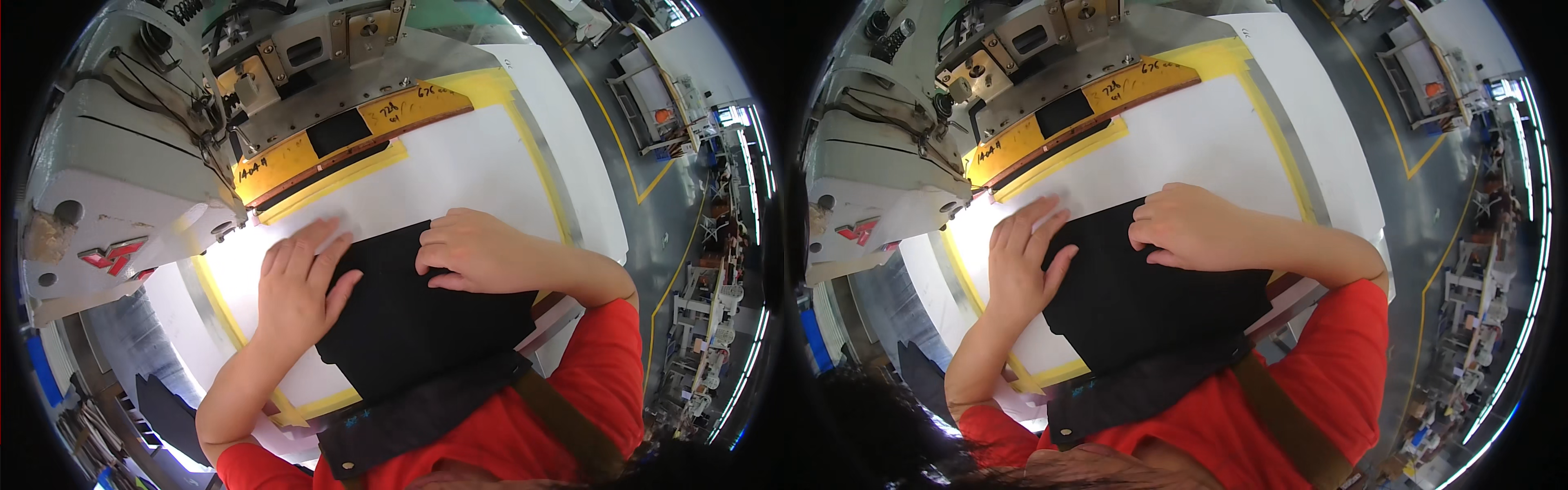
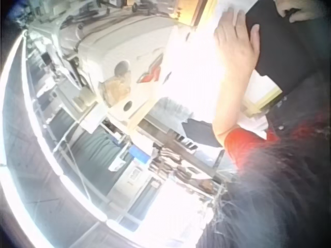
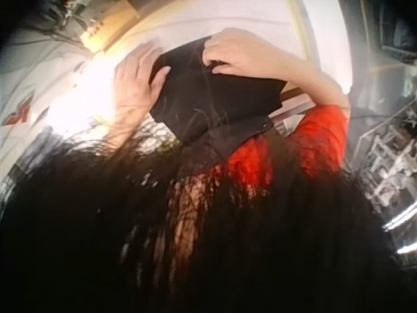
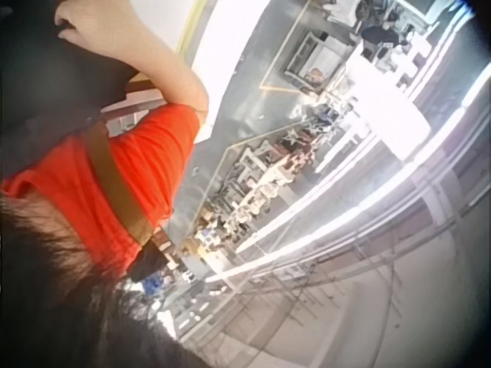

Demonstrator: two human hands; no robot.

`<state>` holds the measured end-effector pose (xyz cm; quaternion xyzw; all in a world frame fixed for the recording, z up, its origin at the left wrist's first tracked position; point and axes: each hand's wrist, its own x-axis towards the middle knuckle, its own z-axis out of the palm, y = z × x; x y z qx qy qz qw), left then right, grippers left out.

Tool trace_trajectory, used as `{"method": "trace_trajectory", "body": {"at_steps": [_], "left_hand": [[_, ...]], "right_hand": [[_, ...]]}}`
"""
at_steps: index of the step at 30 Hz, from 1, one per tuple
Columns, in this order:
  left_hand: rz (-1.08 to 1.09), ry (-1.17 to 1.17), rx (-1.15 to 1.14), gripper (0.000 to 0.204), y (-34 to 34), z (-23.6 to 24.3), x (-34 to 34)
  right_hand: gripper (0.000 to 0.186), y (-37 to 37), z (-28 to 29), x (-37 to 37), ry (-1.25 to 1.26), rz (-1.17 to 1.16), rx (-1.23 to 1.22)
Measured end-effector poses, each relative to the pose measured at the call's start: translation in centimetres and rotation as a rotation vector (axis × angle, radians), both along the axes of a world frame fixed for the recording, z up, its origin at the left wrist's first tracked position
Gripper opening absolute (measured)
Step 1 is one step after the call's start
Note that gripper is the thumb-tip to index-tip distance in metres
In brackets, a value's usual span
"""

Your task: The person positions fabric pieces onto a sewing machine table, aligns the layers by hand, sews them together using the machine, and removes and stacks the sewn pieces.

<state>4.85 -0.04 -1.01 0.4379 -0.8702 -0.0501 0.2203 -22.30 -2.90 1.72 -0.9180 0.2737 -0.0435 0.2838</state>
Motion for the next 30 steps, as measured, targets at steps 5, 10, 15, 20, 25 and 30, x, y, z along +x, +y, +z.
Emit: {"method": "trace_trajectory", "body": {"at_steps": [5,10,15,20,25,30], "left_hand": [[-0.158,0.314,0.264,0.035,1.7,2.4,-2.1],[-0.073,0.235,0.236,0.017,2.2,0.3,-1.4],[-0.017,0.04,0.117,0.015,2.9,1.6,0.2],[0.013,0.138,0.034,0.016,3.4,1.6,0.5],[-0.116,0.238,0.165,0.024,5.3,2.7,1.8],[-0.06,0.171,0.024,0.022,2.5,3.1,0.9]], "right_hand": [[0.02,-0.1,0.7,2.0,-0.173,0.06,-0.11],[0.024,-0.9,0.0,3.9,-0.43,-0.13,-0.197],[0.024,-1.1,1.2,1.4,-0.324,-0.356,0.121],[0.014,-0.2,0.6,2.0,-0.322,-0.186,0.08],[0.016,-3.7,0.9,2.5,-0.372,-0.254,0.238],[0.012,-7.2,-1.3,8.0,-0.239,-0.172,0.101]]}}
